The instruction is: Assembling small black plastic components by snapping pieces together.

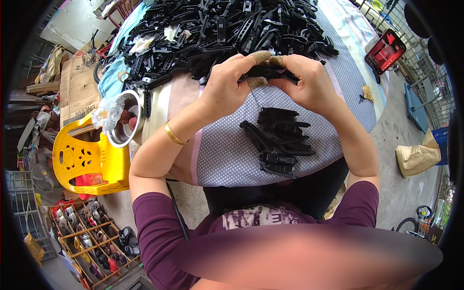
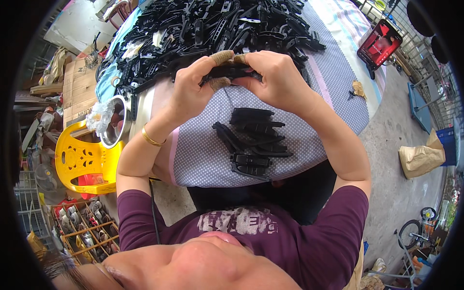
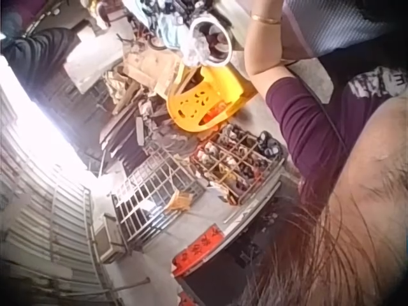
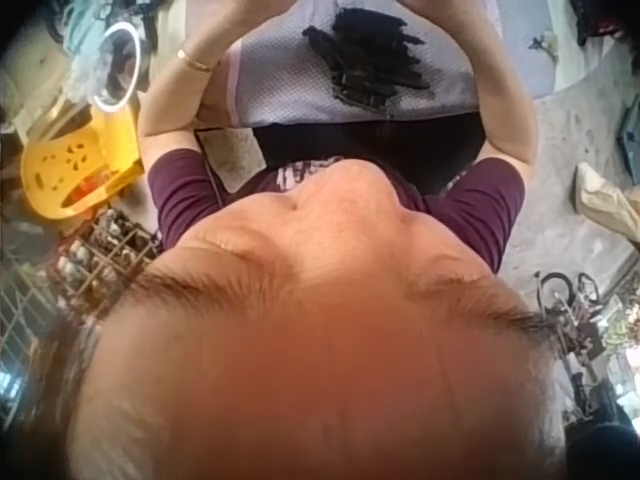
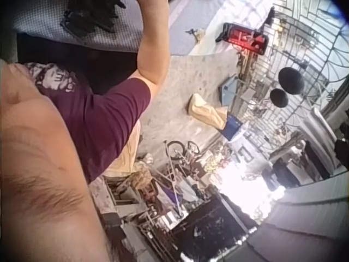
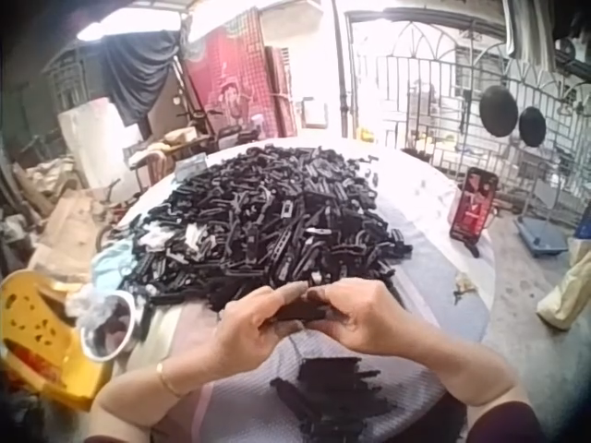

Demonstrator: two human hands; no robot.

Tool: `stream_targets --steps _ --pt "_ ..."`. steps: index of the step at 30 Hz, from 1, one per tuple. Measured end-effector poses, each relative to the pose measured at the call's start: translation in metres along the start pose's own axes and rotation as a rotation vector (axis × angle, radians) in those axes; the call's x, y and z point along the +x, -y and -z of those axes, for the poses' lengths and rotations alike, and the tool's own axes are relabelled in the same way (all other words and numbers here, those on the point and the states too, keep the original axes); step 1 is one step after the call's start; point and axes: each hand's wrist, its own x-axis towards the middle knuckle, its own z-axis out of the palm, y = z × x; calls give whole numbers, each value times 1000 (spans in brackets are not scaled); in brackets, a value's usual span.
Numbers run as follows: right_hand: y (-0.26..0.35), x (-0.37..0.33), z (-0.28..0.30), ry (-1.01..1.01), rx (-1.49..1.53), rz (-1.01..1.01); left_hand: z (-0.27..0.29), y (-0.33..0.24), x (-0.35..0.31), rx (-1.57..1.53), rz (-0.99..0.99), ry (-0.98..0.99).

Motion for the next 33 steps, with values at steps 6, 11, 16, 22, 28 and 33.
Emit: stream_targets --steps 6,11,16,22,28,33 --pt "-9 2 9 111 11 -55 -5 -1 2 -188 13 -2" --pt "-34 8 28 142 386 -224 -11 -5 -1 -272 83 196" --pt "-48 3 35 106 189 -370 -22 -8 -7 -195 -30 490" --pt "-28 1 9 106 -273 -93 -10 20 6 327 -11 -186" --pt "-25 11 -21 -25 -400 207 2 30 9 516 46 -41" --pt "-27 15 -38 53 -497 209 10 33 5 582 29 49"
